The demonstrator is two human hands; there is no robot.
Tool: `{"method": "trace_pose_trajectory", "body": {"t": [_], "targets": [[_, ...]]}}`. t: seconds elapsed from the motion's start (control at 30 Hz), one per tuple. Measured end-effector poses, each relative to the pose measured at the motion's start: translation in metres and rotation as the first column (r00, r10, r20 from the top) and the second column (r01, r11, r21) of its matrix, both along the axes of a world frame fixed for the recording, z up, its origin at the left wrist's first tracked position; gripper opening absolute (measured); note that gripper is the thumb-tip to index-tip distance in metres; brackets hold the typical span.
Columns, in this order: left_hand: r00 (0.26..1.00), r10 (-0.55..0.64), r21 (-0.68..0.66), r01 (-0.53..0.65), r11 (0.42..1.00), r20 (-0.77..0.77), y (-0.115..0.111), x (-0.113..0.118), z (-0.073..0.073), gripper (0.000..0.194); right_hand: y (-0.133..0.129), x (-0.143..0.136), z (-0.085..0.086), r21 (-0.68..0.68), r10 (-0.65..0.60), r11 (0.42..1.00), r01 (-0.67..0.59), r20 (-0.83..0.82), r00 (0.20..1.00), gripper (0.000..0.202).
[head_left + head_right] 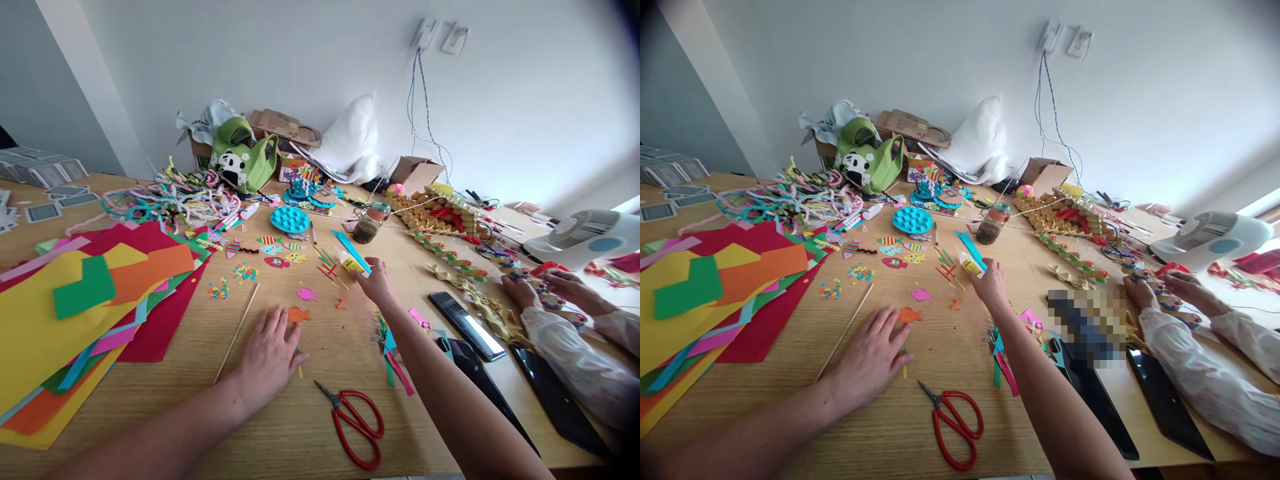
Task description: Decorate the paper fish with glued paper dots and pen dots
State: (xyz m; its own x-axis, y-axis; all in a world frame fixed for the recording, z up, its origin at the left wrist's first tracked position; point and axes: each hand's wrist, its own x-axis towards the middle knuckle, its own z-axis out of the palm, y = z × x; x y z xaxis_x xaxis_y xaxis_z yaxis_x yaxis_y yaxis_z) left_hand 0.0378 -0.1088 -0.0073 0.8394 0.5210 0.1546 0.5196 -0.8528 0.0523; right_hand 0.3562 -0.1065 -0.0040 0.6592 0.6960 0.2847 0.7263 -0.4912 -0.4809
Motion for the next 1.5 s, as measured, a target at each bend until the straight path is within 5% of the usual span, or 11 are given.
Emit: {"method": "trace_pose_trajectory", "body": {"t": [0.27, 0.5, 0.7, 1.0, 1.5], "targets": [[1.000, -0.003, -0.002, 0.003, 1.000, -0.012, -0.001, 0.000, 0.002, 0.051, -0.009, -0.013, 0.023, 0.065, 0.196, 0.976, -0.208, 0.159, 0.968, 0.028], [1.000, 0.001, -0.023, -0.001, 1.000, 0.007, -0.001, 0.000, 0.000, 0.051, 0.024, -0.019, 0.026, -0.164, 0.334, 0.942, -0.295, 0.343, 0.878, 0.033], [1.000, 0.002, -0.061, -0.002, 0.998, -0.012, 0.000, -0.001, 0.003, 0.051, 0.055, -0.015, 0.033, -0.400, 0.526, 0.837, -0.373, 0.400, 0.751, 0.035], [1.000, 0.011, -0.080, -0.013, 0.997, -0.020, 0.001, 0.000, -0.002, 0.052, 0.092, -0.007, 0.029, -0.525, 0.701, 0.675, -0.517, 0.241, 0.671, 0.024], [0.999, 0.013, -0.100, -0.017, 0.995, -0.041, 0.000, 0.001, 0.001, 0.053, 0.107, -0.011, 0.039, -0.298, 0.421, 0.884, -0.361, 0.171, 0.891, 0.022]]}}
